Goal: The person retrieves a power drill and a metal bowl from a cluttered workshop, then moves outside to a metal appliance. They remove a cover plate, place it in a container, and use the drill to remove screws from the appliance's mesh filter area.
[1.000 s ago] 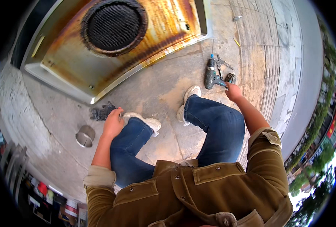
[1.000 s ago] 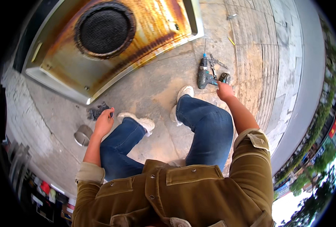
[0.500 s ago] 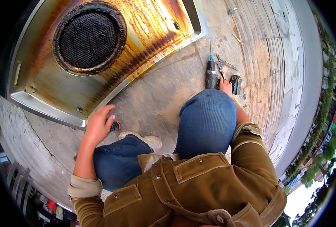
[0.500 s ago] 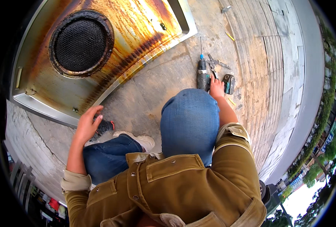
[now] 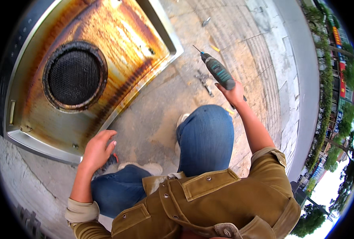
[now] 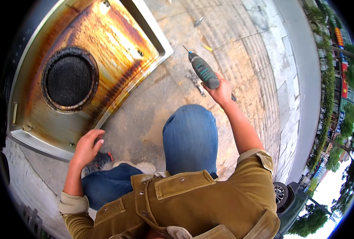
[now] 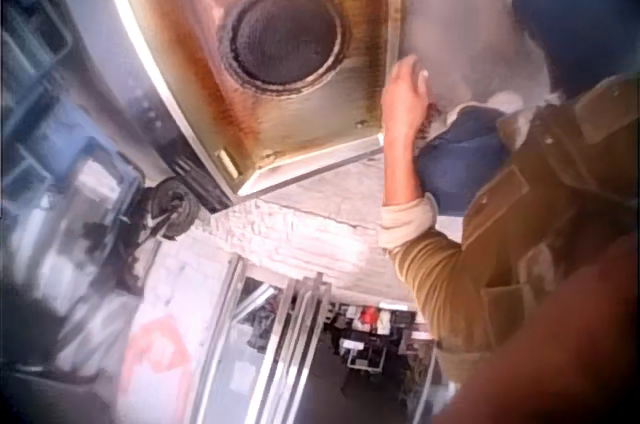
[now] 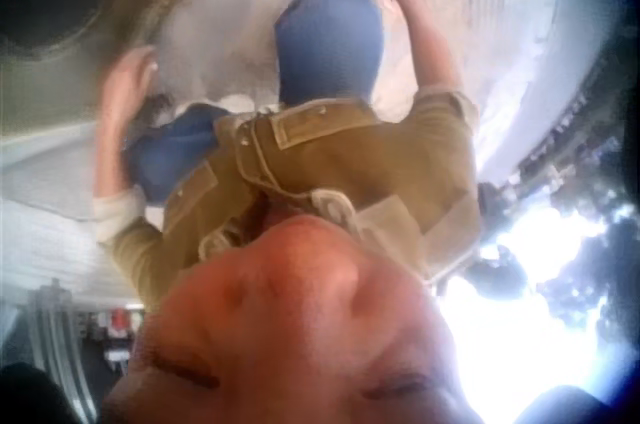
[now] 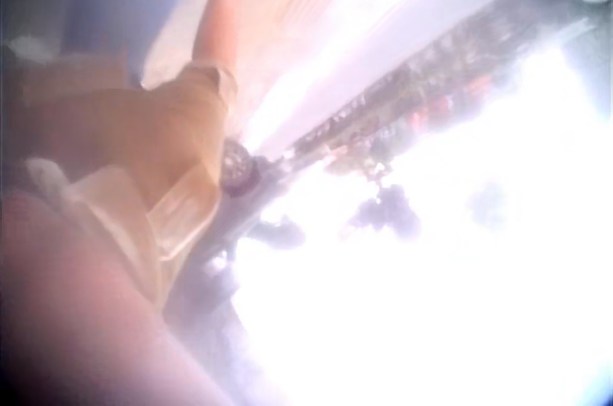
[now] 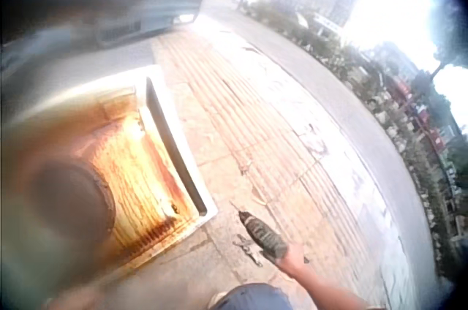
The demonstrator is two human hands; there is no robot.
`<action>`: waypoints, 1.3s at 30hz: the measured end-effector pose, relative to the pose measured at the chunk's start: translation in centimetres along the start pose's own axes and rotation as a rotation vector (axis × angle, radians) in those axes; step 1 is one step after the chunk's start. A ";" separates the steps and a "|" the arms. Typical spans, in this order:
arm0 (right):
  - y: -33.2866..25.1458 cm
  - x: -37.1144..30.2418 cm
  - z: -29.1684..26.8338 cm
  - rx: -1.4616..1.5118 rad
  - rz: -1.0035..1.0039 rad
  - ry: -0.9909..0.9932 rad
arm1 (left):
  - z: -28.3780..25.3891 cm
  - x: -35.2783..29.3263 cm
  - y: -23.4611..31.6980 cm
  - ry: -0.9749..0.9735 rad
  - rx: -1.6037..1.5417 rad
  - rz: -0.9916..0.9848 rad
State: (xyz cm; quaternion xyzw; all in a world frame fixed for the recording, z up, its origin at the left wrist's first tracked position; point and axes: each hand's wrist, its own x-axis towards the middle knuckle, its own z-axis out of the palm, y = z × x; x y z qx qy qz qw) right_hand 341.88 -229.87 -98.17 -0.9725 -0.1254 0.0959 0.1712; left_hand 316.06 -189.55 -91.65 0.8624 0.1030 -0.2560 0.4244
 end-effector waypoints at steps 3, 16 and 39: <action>-2.8 1.5 -3.6 0.329 -0.050 0.076 | -0.8 2.0 0.6 0.049 0.046 0.199; -22.2 -8.5 0.9 0.232 -0.546 -0.334 | 1.1 1.2 -0.9 0.161 -1.769 -0.054; -22.8 -10.3 6.4 0.224 -0.383 -0.322 | 3.4 8.7 -2.9 0.104 -1.647 -0.188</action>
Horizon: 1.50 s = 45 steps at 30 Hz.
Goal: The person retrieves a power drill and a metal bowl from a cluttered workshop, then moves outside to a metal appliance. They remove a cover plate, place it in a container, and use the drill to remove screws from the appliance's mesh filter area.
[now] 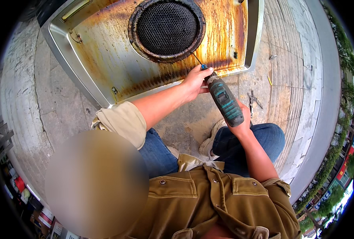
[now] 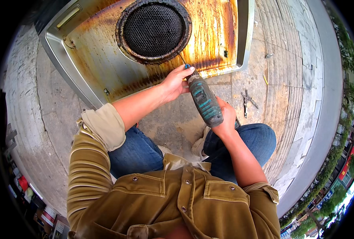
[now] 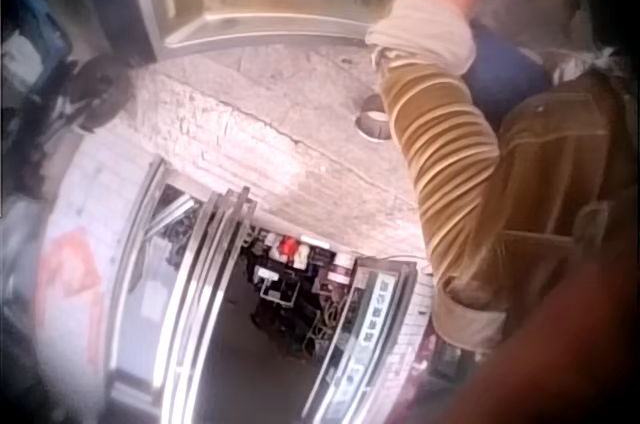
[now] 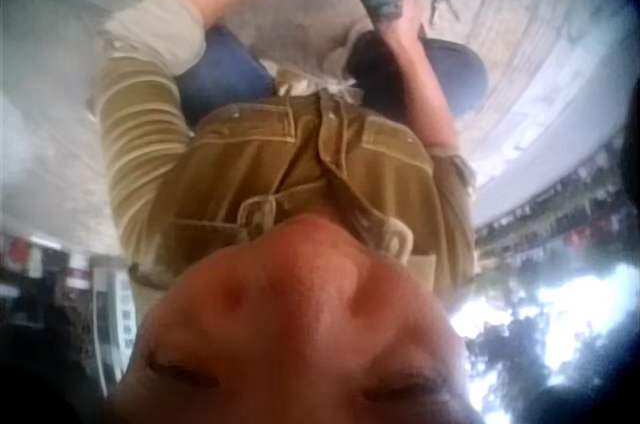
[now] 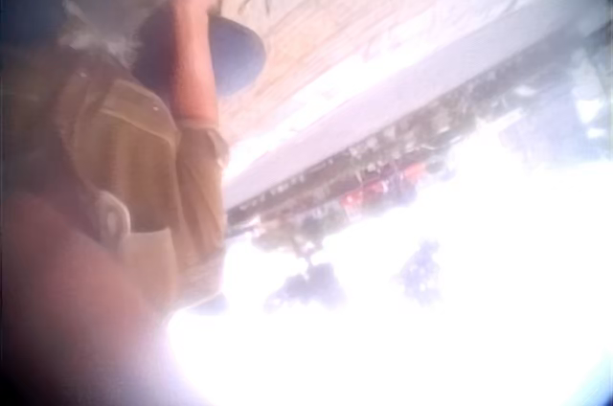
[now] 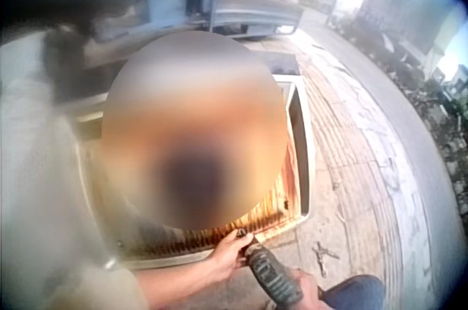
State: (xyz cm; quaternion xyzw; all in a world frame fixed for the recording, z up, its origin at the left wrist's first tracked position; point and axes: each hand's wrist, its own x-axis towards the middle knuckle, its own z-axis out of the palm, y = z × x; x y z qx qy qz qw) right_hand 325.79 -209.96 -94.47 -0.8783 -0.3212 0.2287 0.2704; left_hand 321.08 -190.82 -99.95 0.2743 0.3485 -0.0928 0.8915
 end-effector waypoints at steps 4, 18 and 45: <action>0.5 0.0 0.1 -0.052 -0.033 0.004 | 0.0 0.0 -0.1 0.008 -0.001 -0.001; -2.3 3.6 -4.0 -0.405 -0.282 -0.123 | -0.8 -1.6 -0.2 -0.025 -0.065 0.005; -0.3 2.9 -3.2 -0.342 -0.212 -0.119 | -6.9 -2.8 2.5 0.353 -0.115 0.308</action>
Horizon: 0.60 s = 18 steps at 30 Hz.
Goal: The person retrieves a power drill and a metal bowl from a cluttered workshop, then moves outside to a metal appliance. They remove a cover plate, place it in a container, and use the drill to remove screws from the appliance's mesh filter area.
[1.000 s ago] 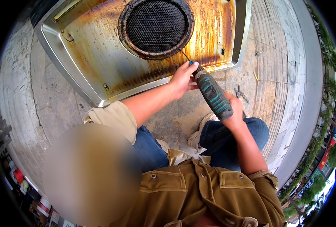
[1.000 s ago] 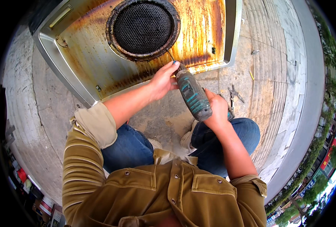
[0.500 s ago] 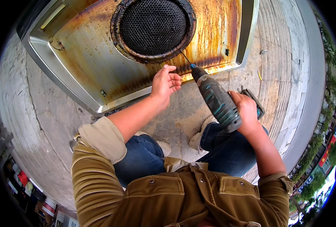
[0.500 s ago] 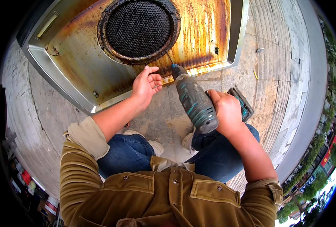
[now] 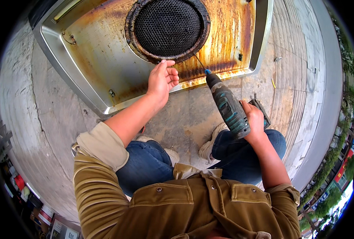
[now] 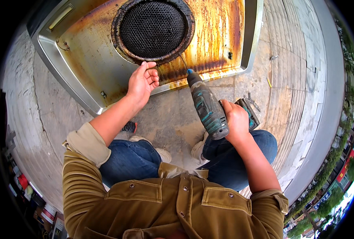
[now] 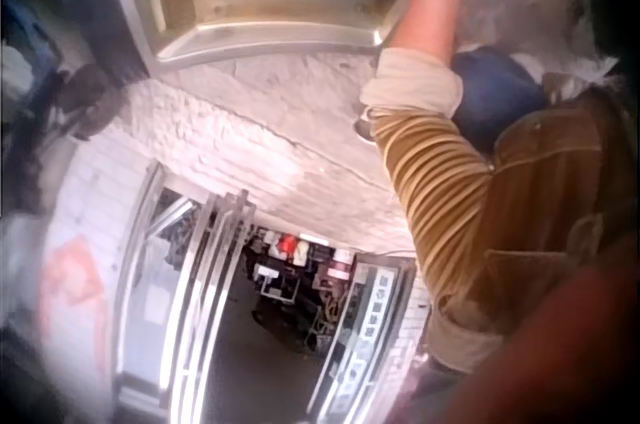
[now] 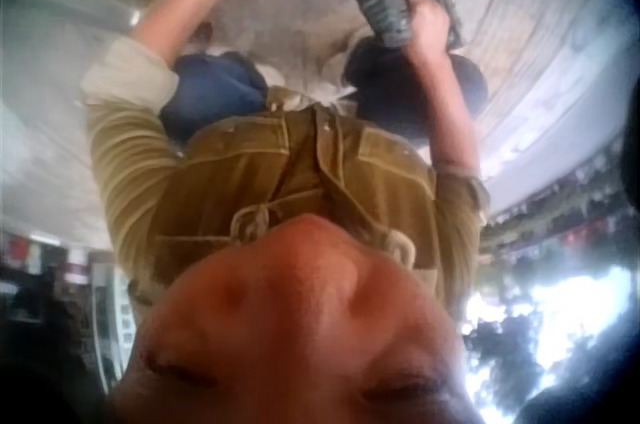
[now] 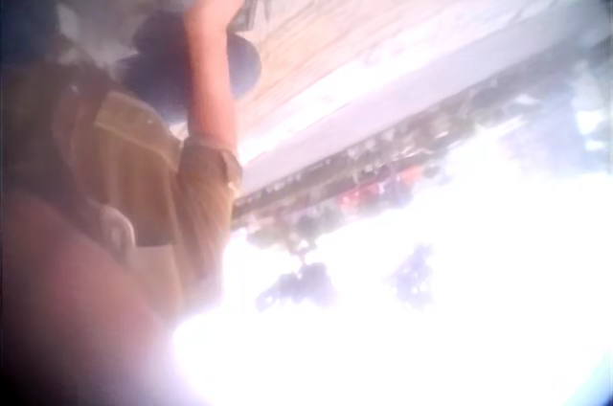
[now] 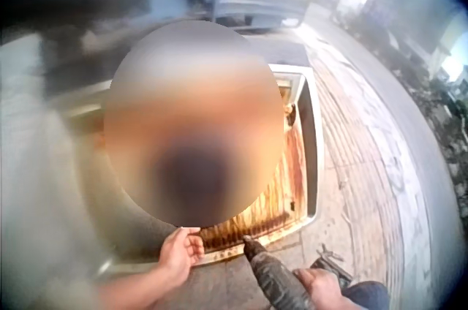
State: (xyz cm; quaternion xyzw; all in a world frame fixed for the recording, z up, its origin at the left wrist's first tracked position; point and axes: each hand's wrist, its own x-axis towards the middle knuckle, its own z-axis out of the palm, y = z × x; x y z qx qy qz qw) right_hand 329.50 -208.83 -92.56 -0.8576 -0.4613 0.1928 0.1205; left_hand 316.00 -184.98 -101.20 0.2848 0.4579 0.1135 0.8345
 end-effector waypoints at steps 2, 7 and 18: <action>-0.1 0.0 0.0 0.004 0.018 -0.027 | -0.4 -0.2 0.2 -0.015 -0.001 0.014; -0.2 -0.3 -0.3 0.021 0.029 -0.006 | -0.9 -1.1 0.6 -0.028 0.031 0.045; 3.3 -2.9 -1.1 0.339 0.051 0.072 | -2.0 0.2 2.7 -0.033 0.422 0.095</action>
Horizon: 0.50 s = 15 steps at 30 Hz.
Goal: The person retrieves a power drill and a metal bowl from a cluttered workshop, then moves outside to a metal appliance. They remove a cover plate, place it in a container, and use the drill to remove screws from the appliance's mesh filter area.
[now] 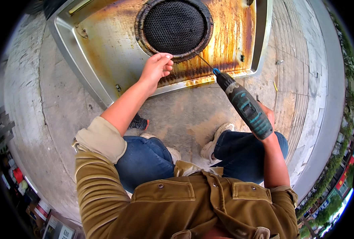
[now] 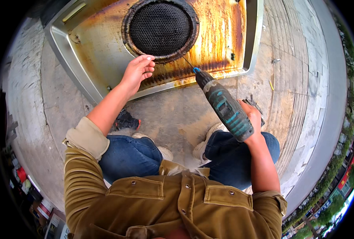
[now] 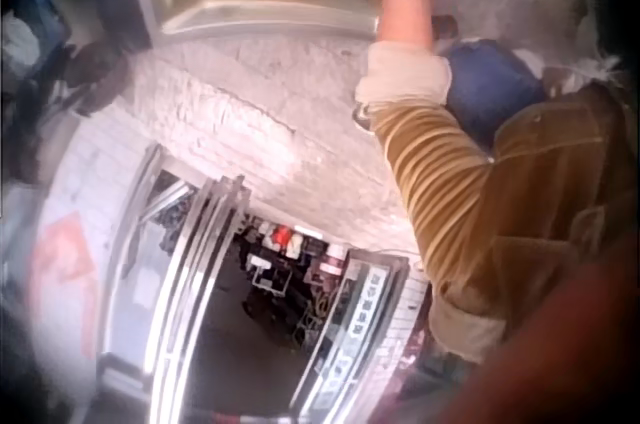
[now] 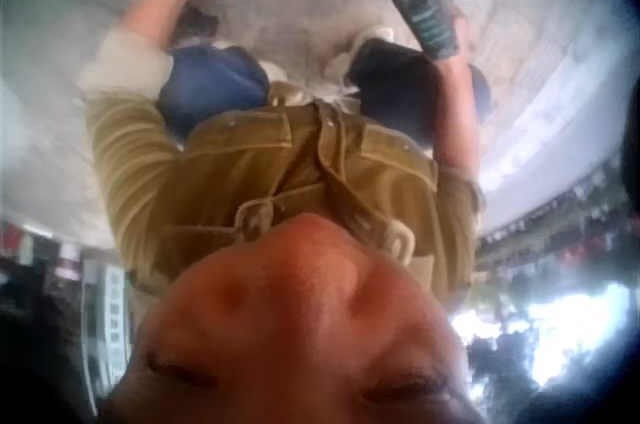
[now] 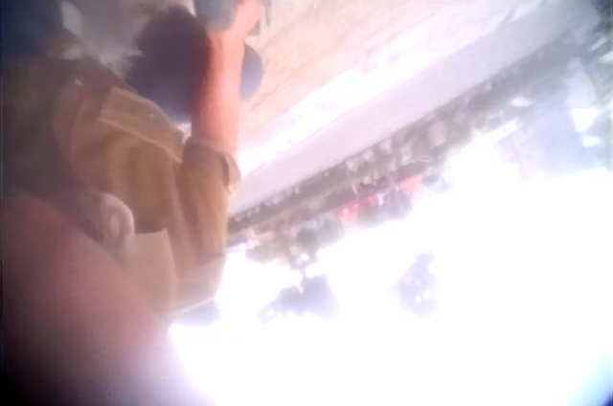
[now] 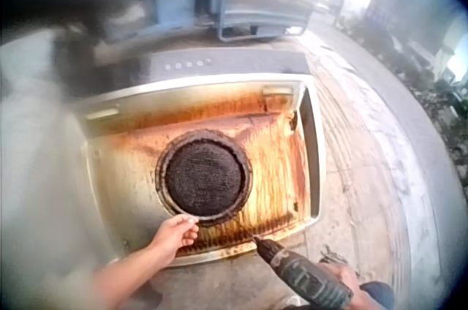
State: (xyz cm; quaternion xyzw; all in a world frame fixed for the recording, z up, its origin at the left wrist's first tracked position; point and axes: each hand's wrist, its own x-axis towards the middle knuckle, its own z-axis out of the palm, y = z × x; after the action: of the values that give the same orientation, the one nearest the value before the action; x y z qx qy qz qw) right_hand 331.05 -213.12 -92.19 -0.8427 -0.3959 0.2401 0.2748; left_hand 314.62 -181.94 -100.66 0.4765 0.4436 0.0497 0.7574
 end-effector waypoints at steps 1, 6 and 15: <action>0.1 -0.1 0.2 0.042 -0.021 -0.020 | -0.4 0.1 0.4 0.014 0.055 0.003; -0.8 -0.5 0.3 0.268 0.033 -0.111 | -5.4 0.5 1.8 0.108 0.261 0.017; -2.9 -0.8 0.4 -0.186 -0.274 -0.212 | -32.7 -18.6 -9.8 1.379 1.012 0.185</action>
State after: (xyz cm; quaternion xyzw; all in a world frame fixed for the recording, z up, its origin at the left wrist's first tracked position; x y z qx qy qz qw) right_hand 328.79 -212.16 -90.45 -0.7727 -0.5542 0.2503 0.1823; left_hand 276.48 -174.37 -101.52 0.6544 0.7329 0.1860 0.0078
